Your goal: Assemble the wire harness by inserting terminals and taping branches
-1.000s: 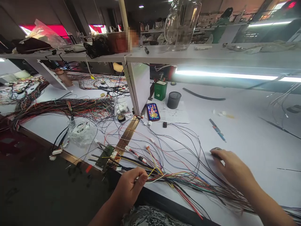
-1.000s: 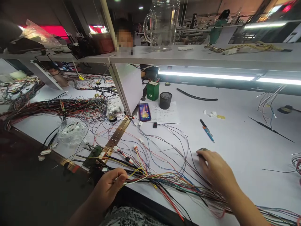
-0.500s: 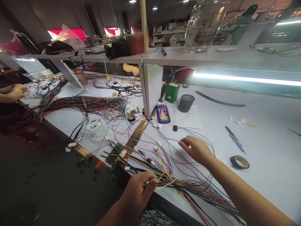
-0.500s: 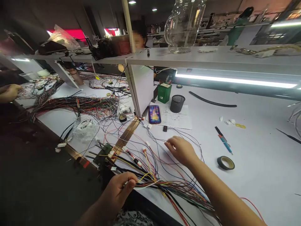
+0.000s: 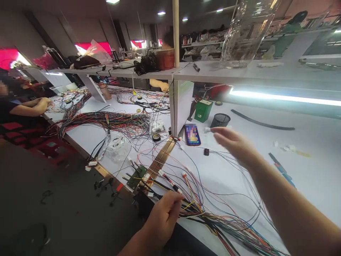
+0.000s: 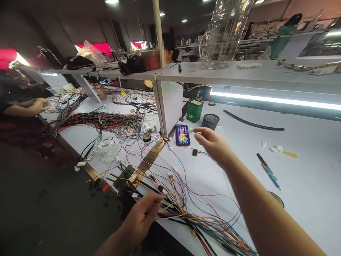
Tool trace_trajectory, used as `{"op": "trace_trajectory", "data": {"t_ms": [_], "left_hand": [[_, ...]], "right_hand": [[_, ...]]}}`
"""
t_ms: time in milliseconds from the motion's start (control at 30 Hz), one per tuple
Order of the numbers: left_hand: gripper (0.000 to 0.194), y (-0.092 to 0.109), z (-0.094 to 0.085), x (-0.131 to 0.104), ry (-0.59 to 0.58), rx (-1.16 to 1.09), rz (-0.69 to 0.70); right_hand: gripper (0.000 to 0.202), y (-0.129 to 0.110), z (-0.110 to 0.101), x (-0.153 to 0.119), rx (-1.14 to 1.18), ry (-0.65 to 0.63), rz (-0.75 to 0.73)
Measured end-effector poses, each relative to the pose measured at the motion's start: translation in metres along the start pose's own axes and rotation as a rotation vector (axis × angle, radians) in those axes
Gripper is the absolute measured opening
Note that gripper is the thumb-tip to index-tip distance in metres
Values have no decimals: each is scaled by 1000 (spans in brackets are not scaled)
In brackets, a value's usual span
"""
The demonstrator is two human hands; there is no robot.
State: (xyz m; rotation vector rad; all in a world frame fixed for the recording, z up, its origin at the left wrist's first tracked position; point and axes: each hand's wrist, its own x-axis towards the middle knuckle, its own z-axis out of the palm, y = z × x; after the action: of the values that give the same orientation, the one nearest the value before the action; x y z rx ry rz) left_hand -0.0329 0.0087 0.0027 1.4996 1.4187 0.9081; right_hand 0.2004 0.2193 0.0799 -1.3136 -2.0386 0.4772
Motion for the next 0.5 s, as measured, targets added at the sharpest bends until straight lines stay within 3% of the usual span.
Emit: {"op": "trace_trajectory", "data": {"t_ms": [67, 100, 167, 233, 333, 400, 500], "left_hand": [[42, -5, 4, 2, -17, -123, -52], [50, -7, 5, 4, -23, -186, -54], [71, -10, 8, 6, -30, -286, 5], [87, -10, 9, 6, -21, -348, 76], [70, -4, 8, 3, -31, -319, 64], [51, 2, 8, 0, -22, -236, 6], [40, 9, 9, -4, 49, -130, -18]], "right_hand": [[27, -18, -28, -24, 22, -17, -16], [24, -29, -32, -42, 59, -76, -68], [22, -50, -22, -84, 192, -272, -155], [20, -64, 3, -122, 275, -477, -176], [22, -74, 39, -156, 312, -563, -152], [26, -77, 55, -163, 223, -534, -162], [36, -76, 65, -160, -9, -483, -234]]}}
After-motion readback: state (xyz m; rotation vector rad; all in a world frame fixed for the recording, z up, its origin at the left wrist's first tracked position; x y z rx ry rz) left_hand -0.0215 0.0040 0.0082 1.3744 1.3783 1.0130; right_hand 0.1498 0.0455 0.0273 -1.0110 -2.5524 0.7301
